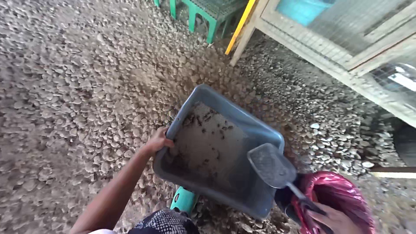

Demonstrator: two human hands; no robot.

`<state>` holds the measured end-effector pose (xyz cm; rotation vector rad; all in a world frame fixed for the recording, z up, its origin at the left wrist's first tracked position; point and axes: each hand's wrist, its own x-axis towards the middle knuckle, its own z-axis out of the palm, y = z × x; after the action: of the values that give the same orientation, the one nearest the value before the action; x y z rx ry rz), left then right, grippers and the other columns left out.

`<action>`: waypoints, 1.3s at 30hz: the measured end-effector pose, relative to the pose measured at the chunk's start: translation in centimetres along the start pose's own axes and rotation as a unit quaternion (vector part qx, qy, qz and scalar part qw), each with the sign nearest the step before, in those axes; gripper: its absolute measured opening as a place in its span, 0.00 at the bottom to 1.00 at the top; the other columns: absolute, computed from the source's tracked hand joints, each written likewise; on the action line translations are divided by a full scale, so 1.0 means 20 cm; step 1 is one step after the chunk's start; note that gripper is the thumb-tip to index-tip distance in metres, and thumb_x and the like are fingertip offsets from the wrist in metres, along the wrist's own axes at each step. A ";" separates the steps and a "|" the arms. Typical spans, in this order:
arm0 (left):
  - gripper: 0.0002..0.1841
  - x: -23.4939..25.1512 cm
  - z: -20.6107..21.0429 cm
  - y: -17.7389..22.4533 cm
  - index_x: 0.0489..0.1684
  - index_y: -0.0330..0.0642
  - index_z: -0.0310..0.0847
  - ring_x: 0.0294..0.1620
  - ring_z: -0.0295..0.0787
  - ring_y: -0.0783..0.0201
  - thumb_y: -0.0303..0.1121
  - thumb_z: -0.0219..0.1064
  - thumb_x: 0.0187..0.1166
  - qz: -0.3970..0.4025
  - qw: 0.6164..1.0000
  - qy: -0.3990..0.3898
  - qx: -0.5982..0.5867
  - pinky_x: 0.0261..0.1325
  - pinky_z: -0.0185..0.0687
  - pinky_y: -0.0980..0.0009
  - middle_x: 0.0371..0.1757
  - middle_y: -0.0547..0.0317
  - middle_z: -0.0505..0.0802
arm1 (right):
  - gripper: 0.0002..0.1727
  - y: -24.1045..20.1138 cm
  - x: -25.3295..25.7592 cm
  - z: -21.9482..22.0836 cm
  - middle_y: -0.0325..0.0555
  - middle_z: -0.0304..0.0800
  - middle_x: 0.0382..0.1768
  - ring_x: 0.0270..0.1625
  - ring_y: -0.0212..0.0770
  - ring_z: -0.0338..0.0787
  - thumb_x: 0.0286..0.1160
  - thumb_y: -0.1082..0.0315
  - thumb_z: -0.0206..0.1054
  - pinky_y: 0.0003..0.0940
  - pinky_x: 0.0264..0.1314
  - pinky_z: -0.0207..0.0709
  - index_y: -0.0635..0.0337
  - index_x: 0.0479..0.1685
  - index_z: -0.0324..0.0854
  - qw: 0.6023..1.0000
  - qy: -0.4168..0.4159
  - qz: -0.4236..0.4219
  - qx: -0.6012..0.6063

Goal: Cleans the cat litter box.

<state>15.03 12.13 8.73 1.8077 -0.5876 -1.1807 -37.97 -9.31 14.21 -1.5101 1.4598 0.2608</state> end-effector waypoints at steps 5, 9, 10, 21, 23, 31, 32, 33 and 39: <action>0.34 0.01 0.05 0.24 0.67 0.34 0.75 0.43 0.88 0.71 0.17 0.70 0.50 0.023 0.993 -0.069 0.089 0.49 0.86 0.70 0.47 0.55 0.89 | 0.19 -0.03 0.38 0.21 0.53 0.87 0.30 0.22 0.40 0.80 0.81 0.60 0.73 0.37 0.29 0.78 0.67 0.59 0.86 0.992 0.003 0.075 -0.098; 0.29 0.00 0.11 0.37 0.60 0.35 0.78 0.41 0.87 0.70 0.22 0.73 0.50 0.054 0.980 -0.110 0.160 0.49 0.85 0.66 0.43 0.57 0.89 | 0.25 -0.03 0.49 0.24 0.59 0.89 0.35 0.25 0.45 0.83 0.77 0.59 0.77 0.43 0.34 0.81 0.67 0.67 0.84 0.996 0.012 0.048 -0.081; 0.27 -0.01 0.14 0.41 0.57 0.36 0.79 0.40 0.87 0.71 0.23 0.73 0.50 0.065 0.976 -0.117 0.175 0.47 0.85 0.67 0.41 0.59 0.89 | 0.27 -0.06 0.50 0.25 0.59 0.89 0.36 0.26 0.45 0.83 0.77 0.59 0.77 0.43 0.33 0.81 0.67 0.69 0.82 0.997 0.013 0.032 -0.069; 0.25 0.00 0.23 0.56 0.57 0.35 0.81 0.41 0.87 0.67 0.22 0.75 0.54 0.083 0.959 -0.131 0.238 0.48 0.84 0.63 0.41 0.56 0.90 | 0.21 -0.50 0.60 0.53 0.56 0.92 0.42 0.33 0.44 0.88 0.74 0.62 0.78 0.46 0.42 0.85 0.65 0.61 0.88 0.986 0.046 -0.161 0.024; 0.25 0.02 0.21 0.54 0.58 0.35 0.80 0.41 0.87 0.67 0.19 0.74 0.55 0.062 0.966 -0.124 0.220 0.48 0.84 0.65 0.42 0.55 0.89 | 0.20 -0.44 0.59 0.61 0.53 0.92 0.39 0.29 0.40 0.86 0.73 0.64 0.79 0.41 0.36 0.83 0.64 0.60 0.89 0.985 0.044 -0.152 0.063; 0.31 0.36 0.06 0.26 0.75 0.34 0.71 0.50 0.85 0.54 0.11 0.68 0.67 -0.049 0.981 -0.067 0.175 0.56 0.82 0.54 0.56 0.40 0.87 | 0.18 -0.12 0.39 0.67 0.51 0.91 0.30 0.19 0.34 0.81 0.72 0.67 0.79 0.33 0.24 0.79 0.68 0.58 0.88 0.983 0.111 -0.098 0.110; 0.32 0.41 0.05 0.22 0.77 0.34 0.71 0.56 0.85 0.48 0.12 0.69 0.69 -0.057 0.979 -0.052 0.191 0.61 0.79 0.49 0.61 0.36 0.86 | 0.19 -0.12 0.37 0.68 0.52 0.92 0.33 0.21 0.36 0.83 0.72 0.67 0.79 0.35 0.27 0.80 0.68 0.59 0.88 0.986 0.101 -0.088 0.095; 0.32 0.47 0.05 0.18 0.77 0.33 0.71 0.61 0.84 0.43 0.14 0.71 0.69 -0.060 0.974 -0.037 0.214 0.66 0.77 0.44 0.64 0.33 0.85 | 0.20 -0.12 0.36 0.67 0.54 0.93 0.36 0.24 0.38 0.85 0.71 0.66 0.80 0.37 0.30 0.81 0.67 0.60 0.89 0.990 0.091 -0.078 0.081; 0.28 0.61 0.02 -0.03 0.77 0.37 0.74 0.64 0.84 0.29 0.31 0.74 0.76 -0.012 0.941 0.029 0.338 0.66 0.74 0.29 0.60 0.26 0.87 | 0.22 -0.15 0.37 0.75 0.57 0.92 0.34 0.23 0.42 0.85 0.72 0.64 0.80 0.42 0.31 0.83 0.69 0.61 0.87 0.990 0.101 -0.072 0.067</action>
<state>20.06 3.04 2.22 2.4145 -1.0286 -0.9997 -26.68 -3.56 2.97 -1.5575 1.4851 -0.0790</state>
